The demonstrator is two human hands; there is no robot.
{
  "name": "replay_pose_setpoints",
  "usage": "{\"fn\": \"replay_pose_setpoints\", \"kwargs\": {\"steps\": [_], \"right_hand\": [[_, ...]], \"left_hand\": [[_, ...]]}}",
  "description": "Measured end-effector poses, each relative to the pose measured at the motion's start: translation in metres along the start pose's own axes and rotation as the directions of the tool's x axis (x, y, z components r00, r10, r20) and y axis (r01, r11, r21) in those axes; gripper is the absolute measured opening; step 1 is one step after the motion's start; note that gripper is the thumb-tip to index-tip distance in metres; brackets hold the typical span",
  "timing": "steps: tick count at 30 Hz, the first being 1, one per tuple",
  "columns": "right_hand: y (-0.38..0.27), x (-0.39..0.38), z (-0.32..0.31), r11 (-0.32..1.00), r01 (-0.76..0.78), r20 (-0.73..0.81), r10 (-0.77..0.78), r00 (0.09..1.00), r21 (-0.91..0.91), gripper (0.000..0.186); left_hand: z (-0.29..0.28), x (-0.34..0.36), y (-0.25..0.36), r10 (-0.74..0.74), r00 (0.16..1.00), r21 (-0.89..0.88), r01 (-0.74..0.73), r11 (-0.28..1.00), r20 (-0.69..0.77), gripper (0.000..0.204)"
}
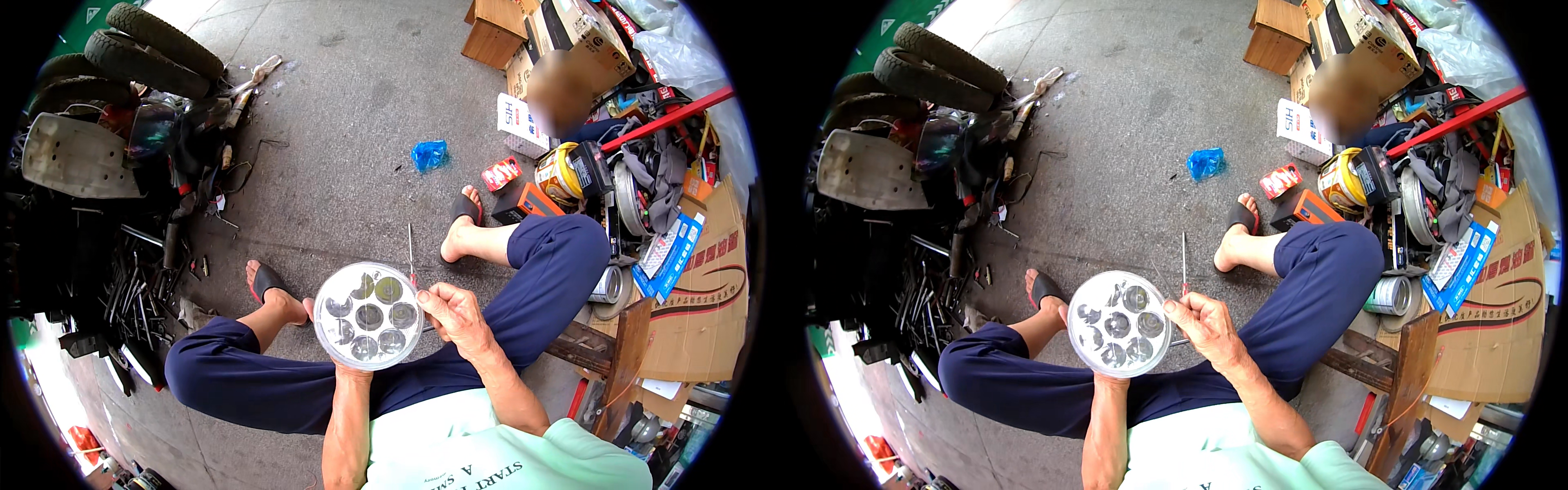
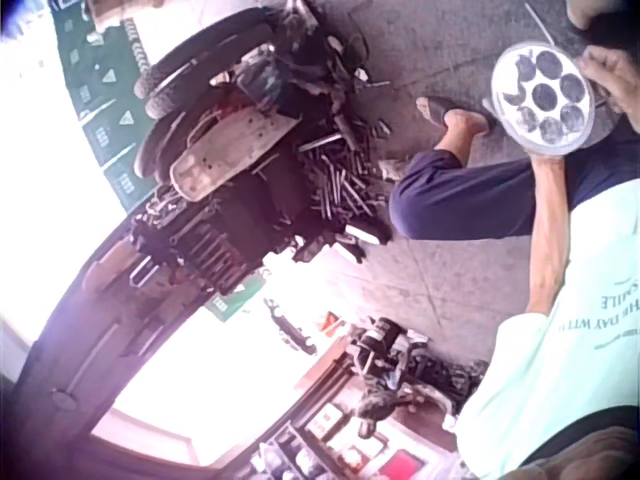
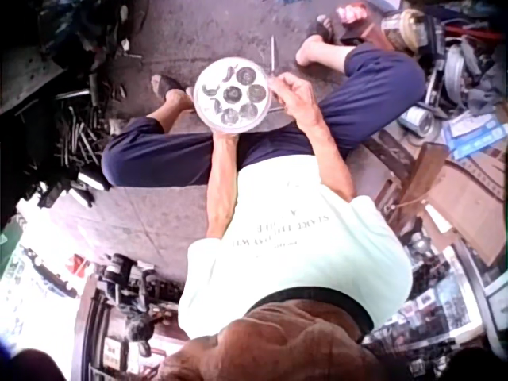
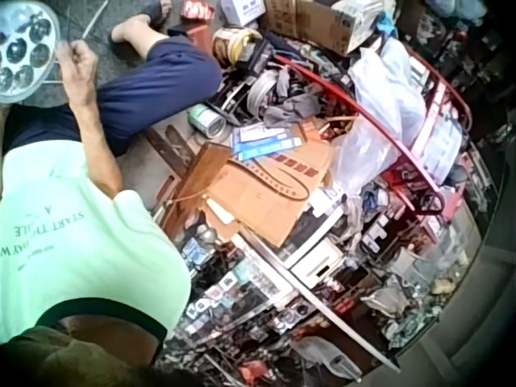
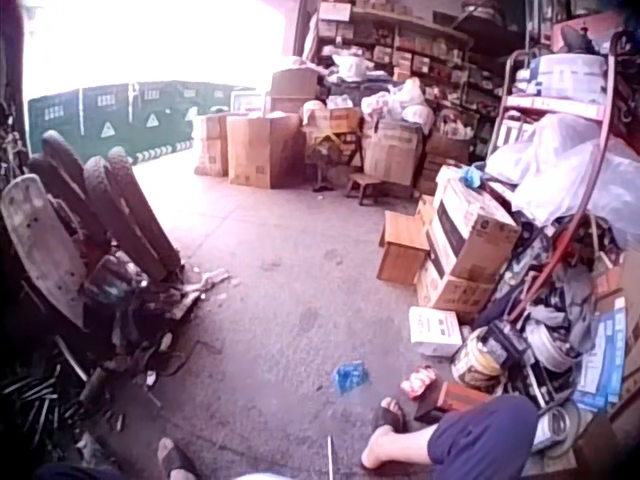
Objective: The person sits on the floor and uses a screwdriver to remove screws from the back of a circular LED light fixture. They open the fixture, inspect the internal components and wires, then reassemble it by replacing the cover and tightening the screws.
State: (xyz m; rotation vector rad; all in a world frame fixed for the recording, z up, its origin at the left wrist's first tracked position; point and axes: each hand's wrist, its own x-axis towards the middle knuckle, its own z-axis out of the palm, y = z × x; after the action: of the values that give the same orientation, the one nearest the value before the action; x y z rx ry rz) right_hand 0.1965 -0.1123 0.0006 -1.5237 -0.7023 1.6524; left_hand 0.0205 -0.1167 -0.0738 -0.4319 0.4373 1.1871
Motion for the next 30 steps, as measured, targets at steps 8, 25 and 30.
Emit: {"fn": "replay_pose_setpoints", "kwargs": {"steps": [8,25,30], "right_hand": [[0.003,-0.002,0.016,0.977,0.215,-0.148,-0.213,0.966,-0.006,0.033],[-0.019,-0.016,0.015,0.981,0.190,-0.099,-0.193,0.976,-0.041,0.039],[-0.010,-0.011,-0.003,0.949,0.017,-0.124,0.023,0.992,0.315,0.034]], "left_hand": [[0.079,-0.022,-0.001,-0.060,0.982,0.126,0.083,0.989,-0.181,0.070],[0.090,-0.042,-0.017,0.437,0.884,0.981,-0.191,0.017,0.164,0.095],[0.083,-0.045,-0.015,0.531,0.823,0.954,-0.287,0.085,0.200,0.044]]}}
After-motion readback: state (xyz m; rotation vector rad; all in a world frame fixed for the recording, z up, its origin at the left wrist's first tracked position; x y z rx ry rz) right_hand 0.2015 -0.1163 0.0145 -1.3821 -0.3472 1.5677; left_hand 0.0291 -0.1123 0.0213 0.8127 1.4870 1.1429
